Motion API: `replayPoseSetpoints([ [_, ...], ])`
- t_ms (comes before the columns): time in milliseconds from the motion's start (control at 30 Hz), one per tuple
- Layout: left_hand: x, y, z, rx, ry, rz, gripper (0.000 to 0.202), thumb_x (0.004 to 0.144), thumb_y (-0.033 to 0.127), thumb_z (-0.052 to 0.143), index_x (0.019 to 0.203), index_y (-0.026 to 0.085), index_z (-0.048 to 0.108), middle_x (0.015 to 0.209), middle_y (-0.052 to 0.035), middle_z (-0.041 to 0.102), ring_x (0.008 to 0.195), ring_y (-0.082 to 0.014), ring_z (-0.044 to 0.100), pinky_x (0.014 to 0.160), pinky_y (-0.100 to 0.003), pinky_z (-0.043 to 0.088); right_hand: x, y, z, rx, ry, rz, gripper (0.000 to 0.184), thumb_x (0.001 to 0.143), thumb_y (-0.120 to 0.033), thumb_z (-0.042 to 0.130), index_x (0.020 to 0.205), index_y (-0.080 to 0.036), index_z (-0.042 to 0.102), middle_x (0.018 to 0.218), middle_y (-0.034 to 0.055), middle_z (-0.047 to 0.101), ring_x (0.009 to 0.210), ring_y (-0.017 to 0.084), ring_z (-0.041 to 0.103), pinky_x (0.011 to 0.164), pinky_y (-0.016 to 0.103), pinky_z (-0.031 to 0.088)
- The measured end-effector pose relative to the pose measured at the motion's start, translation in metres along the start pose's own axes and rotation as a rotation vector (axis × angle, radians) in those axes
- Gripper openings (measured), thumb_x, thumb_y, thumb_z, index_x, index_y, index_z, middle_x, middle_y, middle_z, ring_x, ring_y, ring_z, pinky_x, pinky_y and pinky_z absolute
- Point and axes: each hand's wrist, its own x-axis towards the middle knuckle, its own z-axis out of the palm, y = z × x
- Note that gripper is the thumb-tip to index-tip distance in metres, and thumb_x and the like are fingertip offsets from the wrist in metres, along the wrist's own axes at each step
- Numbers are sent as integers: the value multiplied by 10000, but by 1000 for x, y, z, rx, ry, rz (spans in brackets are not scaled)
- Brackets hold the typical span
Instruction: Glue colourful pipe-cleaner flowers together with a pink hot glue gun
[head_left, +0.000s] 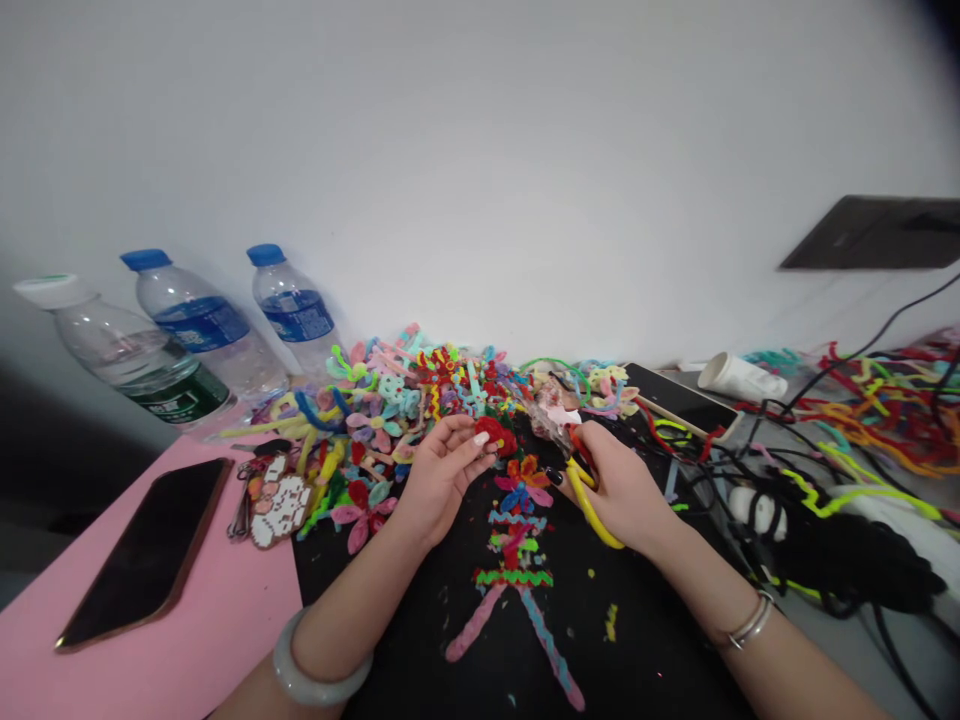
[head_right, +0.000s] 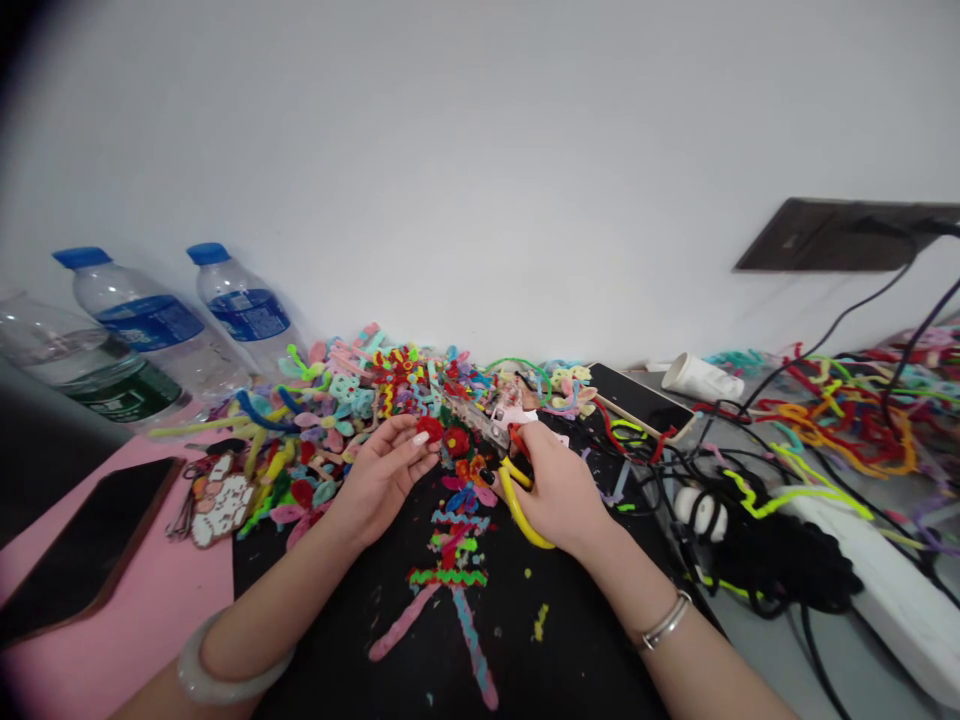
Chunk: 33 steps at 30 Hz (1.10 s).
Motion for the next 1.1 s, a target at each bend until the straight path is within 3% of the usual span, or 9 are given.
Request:
replayPoseSetpoints([
  [400,0,-3,-1,29,-28,18,225,674,150,710,859,191,589,784,26,598,754,-103,617,715,-247,521,1,0,4,-14,-129,-45,170,730,-295,525,682,-209,387,712,-4,498,623,135,434,551,240,280],
  [733,1,-2,-1,25,-20,14,237,666,154,716,867,187,593,783,28,600,727,-91,610,709,-243,520,1,2,6,-7,-115,-41,270,736,-363,558,644,-207,357,657,-16,468,609,130,421,554,242,269],
  [900,0,-2,-1,36,-15,11,252,666,164,717,885,187,595,779,27,603,730,-97,616,709,-245,520,2,3,6,-33,-111,-26,252,736,-310,532,607,-203,344,606,-23,444,568,123,407,538,247,257],
  [1100,-1,-1,0,79,7,45,241,663,177,718,879,187,612,777,22,587,757,-104,604,714,-250,525,1,3,0,-22,-5,43,207,733,-341,543,767,-211,385,728,4,493,622,148,434,554,250,320],
])
